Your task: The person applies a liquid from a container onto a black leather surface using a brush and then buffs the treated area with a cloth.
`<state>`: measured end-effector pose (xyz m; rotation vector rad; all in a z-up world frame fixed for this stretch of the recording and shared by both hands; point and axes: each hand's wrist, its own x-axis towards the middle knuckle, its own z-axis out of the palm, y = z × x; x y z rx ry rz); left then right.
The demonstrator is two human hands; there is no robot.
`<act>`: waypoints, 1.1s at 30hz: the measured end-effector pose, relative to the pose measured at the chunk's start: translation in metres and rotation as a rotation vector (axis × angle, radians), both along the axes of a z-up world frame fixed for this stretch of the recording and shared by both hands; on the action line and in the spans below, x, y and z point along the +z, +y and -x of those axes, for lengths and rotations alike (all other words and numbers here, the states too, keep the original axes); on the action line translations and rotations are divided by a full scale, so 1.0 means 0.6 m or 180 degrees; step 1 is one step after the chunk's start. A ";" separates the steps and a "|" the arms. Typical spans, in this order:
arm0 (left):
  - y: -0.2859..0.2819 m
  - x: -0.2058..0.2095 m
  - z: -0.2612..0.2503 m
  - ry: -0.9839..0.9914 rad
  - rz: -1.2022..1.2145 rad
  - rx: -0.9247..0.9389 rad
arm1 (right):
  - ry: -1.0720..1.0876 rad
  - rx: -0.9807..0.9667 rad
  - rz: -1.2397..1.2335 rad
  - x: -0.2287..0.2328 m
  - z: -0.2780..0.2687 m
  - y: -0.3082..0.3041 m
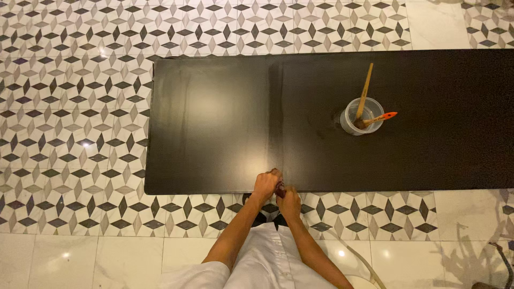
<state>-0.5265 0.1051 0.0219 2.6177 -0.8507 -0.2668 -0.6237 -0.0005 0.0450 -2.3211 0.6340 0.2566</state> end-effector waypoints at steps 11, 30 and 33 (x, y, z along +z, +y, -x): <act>0.050 0.011 0.045 -0.0085 0.0198 0.0309 | -0.0557 0.0880 0.0700 -0.001 0.024 -0.018; 0.080 0.011 0.055 -0.0025 0.0874 0.0607 | -0.0323 0.0971 0.0730 0.040 -0.007 -0.010; 0.085 0.007 0.050 -0.0059 0.1019 0.0560 | -0.0498 0.0911 0.0716 0.042 -0.015 -0.007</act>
